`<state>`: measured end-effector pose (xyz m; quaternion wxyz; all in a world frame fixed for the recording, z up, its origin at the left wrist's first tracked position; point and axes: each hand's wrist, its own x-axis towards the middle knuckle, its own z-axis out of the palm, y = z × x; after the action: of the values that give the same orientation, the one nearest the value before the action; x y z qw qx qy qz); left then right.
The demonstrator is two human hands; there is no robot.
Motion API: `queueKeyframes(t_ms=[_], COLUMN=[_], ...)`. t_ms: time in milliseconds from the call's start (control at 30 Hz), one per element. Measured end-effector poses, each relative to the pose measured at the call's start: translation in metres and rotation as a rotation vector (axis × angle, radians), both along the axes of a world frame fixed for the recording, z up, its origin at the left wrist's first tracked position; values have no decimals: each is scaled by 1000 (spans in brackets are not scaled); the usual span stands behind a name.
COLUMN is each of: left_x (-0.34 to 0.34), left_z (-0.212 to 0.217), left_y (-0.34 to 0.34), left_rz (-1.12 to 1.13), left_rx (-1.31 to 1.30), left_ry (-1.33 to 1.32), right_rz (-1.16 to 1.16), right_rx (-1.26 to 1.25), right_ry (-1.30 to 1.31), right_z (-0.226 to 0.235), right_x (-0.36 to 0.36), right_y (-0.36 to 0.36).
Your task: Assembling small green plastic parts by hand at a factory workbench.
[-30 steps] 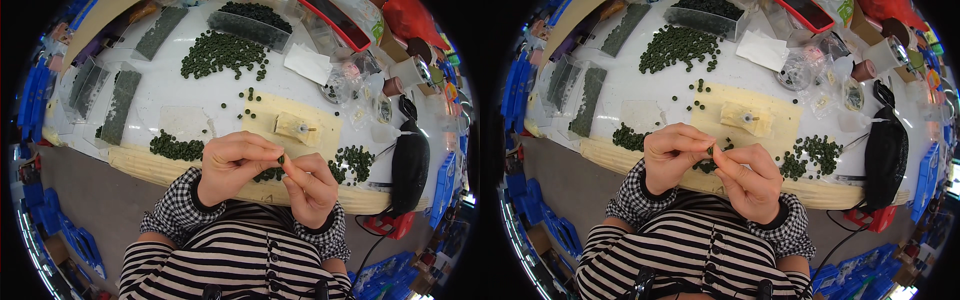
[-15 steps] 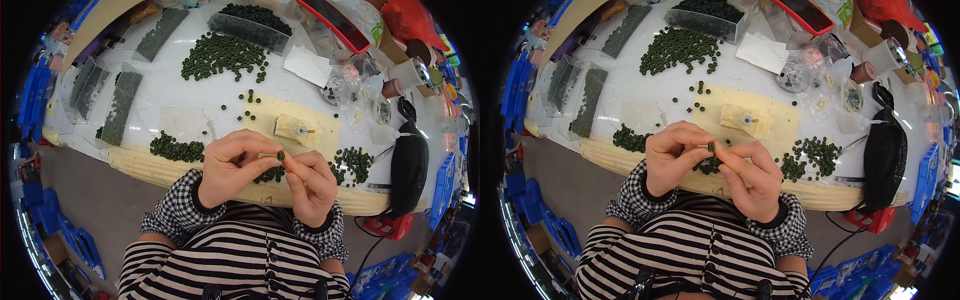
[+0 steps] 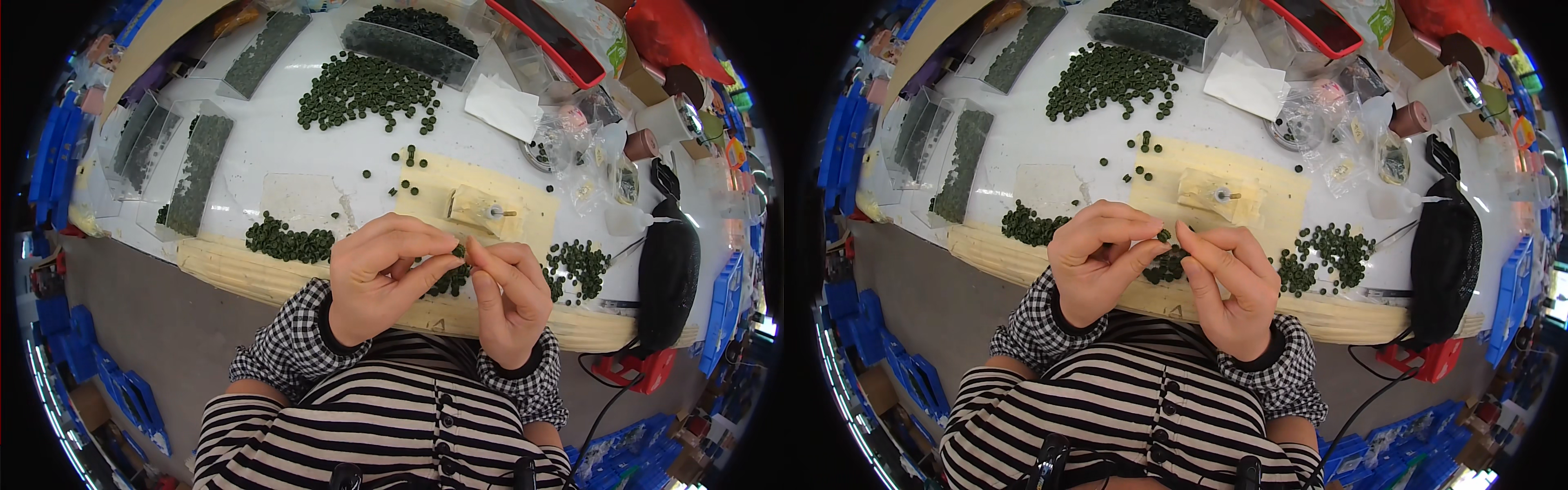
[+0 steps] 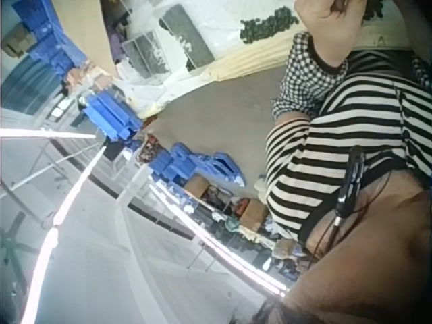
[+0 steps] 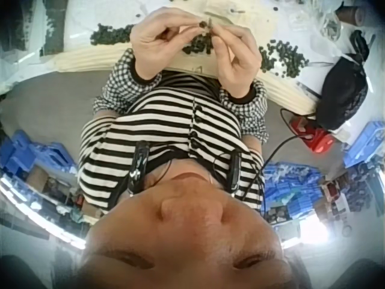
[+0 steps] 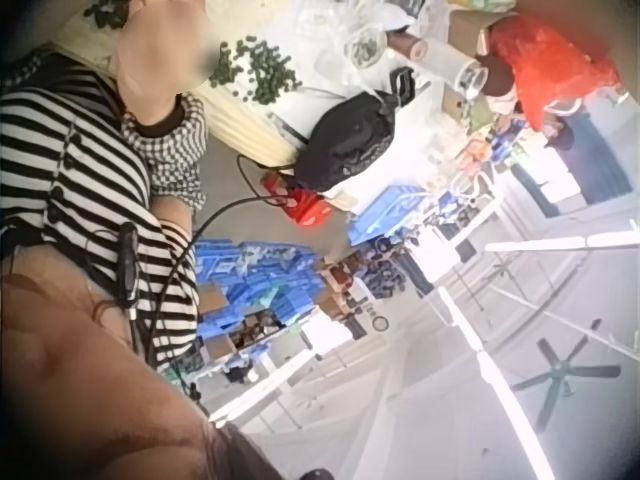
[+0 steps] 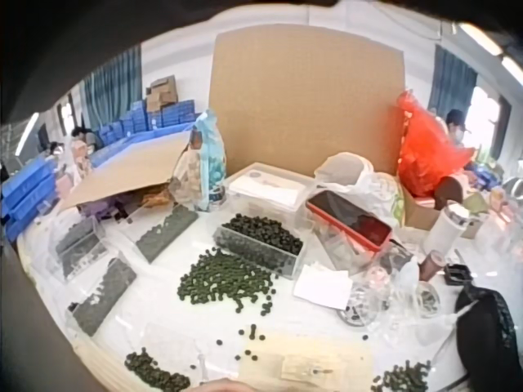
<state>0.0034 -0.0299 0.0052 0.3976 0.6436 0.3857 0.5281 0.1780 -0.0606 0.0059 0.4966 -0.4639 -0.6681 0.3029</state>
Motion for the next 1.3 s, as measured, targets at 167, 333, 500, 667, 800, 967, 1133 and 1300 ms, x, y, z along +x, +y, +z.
queueKeyframes(t_ms=[167,333,500,667,800,967,1133,1300], left_x=[1,-1,-1,-2,-2,-4,-10,-9], left_z=[-7,-7,-7,-8,-4,-3,-5,-3], left_y=[0,-1,-1,-2,-1,5,2,-2], left_rz=[-26,-59,-67,-67,-68,-37,17,-50], left_rx=[-26,-84,-86,-88,-61,-15,103,187], left_ry=[-33,-45,-42,-43,-5,33,107,83], right_rz=[26,33,36,38,38,-15,-88,-105], right_rx=[29,32,26,35,44,91,116,128], right_ry=[0,-2,0,-4,-8,-86,-103,-107], right_z=[1,1,0,1,1,2,4,4], right_x=[0,0,0,0,-1,2,8,11], right_y=[1,2,2,2,2,2,-1,-5])
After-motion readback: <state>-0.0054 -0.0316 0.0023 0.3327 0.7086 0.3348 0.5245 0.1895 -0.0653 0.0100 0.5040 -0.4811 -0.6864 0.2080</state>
